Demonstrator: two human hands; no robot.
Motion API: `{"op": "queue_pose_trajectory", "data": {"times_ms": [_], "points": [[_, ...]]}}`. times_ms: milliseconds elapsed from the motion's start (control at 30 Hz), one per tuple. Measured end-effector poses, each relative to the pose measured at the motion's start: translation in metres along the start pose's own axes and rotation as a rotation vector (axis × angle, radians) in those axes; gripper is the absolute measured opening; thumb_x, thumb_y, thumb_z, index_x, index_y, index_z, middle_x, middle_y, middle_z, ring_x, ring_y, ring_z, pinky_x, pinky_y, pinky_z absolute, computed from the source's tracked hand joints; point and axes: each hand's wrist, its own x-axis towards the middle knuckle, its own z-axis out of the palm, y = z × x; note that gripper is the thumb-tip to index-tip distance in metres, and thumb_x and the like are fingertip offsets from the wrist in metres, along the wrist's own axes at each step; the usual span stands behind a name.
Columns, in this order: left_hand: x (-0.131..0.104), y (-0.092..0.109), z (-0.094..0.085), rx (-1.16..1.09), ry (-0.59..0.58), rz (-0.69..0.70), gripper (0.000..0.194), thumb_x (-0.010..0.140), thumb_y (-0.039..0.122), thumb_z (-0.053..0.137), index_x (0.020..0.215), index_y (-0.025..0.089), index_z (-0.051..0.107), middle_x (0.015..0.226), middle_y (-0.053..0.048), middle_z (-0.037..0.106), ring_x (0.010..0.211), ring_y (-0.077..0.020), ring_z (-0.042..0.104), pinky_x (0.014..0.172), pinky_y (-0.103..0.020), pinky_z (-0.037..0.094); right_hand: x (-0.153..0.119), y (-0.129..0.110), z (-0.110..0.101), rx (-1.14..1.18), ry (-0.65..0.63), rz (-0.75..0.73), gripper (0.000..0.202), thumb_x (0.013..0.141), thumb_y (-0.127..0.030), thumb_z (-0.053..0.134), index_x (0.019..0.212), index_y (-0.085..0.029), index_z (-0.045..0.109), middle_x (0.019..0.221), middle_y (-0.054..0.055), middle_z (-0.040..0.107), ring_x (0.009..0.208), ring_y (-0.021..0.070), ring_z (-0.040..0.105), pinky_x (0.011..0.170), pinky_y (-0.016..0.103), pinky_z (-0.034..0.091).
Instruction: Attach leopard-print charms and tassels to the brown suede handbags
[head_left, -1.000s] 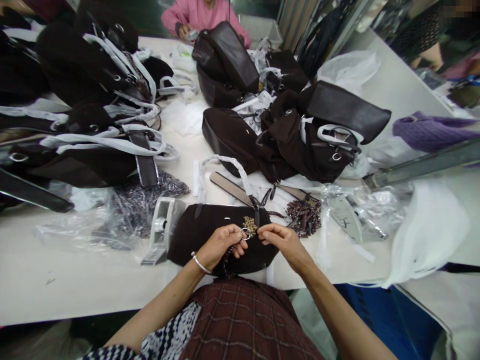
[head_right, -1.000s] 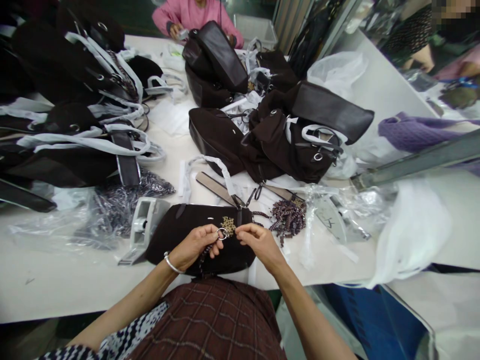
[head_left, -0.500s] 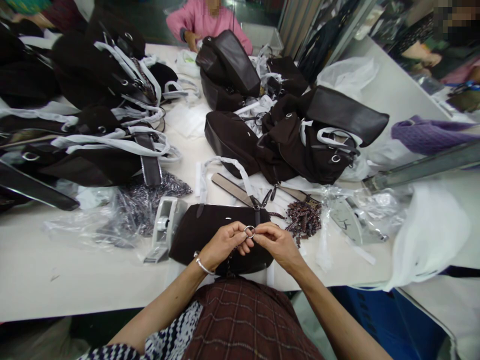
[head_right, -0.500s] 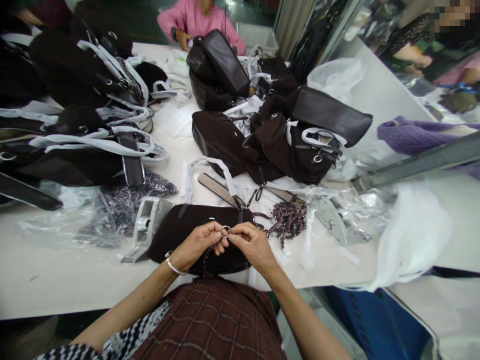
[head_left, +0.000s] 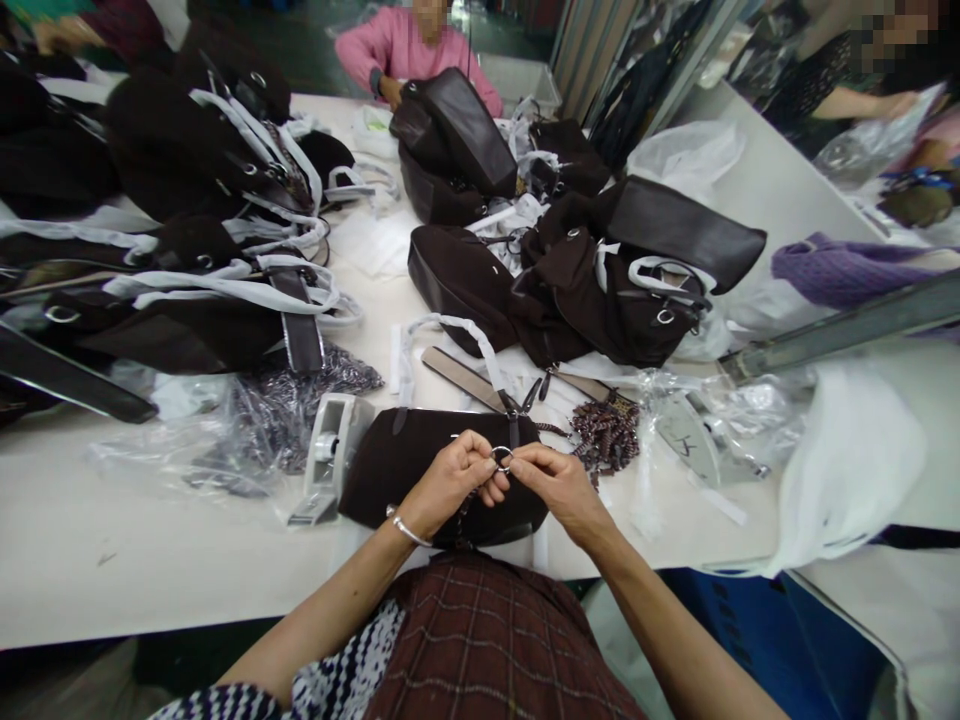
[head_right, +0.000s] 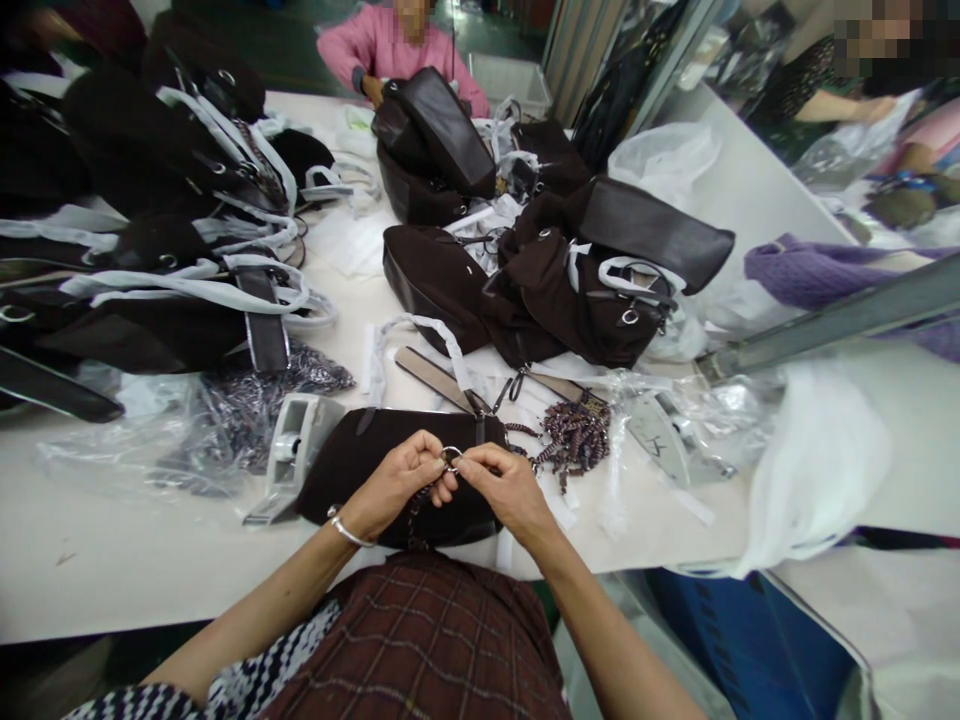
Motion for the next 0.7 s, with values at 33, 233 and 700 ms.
{"op": "queue_pose_trajectory", "data": {"times_ms": [33, 233, 700], "points": [[0.000, 0.001, 0.000, 0.020, -0.001, 0.005, 0.033, 0.086, 0.043, 0.062, 0.091, 0.017, 0.043, 0.078, -0.005, 0.068, 0.062, -0.0128, 0.064, 0.057, -0.023, 0.049, 0.000, -0.001, 0.000, 0.002, 0.014, 0.018, 0.022, 0.080, -0.043, 0.068, 0.083, -0.022, 0.075, 0.086, 0.004, 0.071, 0.083, 0.0199, 0.062, 0.079, 0.032, 0.047], [0.001, 0.016, -0.007, 0.497, 0.087, 0.090, 0.025, 0.087, 0.039, 0.059, 0.099, 0.018, 0.055, 0.092, -0.006, 0.068, 0.083, -0.0186, 0.066, 0.072, -0.030, 0.052, 0.000, -0.010, 0.001, 0.080, 0.028, 0.141, 0.028, 0.078, -0.048, 0.069, 0.080, -0.020, 0.071, 0.077, 0.003, 0.072, 0.075, 0.0182, 0.063, 0.074, 0.031, 0.047], [0.002, 0.029, 0.001, 0.537, 0.011, 0.240, 0.026, 0.087, 0.019, 0.054, 0.112, 0.019, 0.059, 0.106, -0.006, 0.069, 0.099, -0.0183, 0.064, 0.093, -0.030, 0.045, 0.001, -0.014, 0.004, 0.595, -0.006, 0.326, 0.033, 0.070, -0.046, 0.078, 0.080, -0.017, 0.066, 0.072, 0.002, 0.068, 0.067, 0.0126, 0.061, 0.069, 0.026, 0.049]]}}
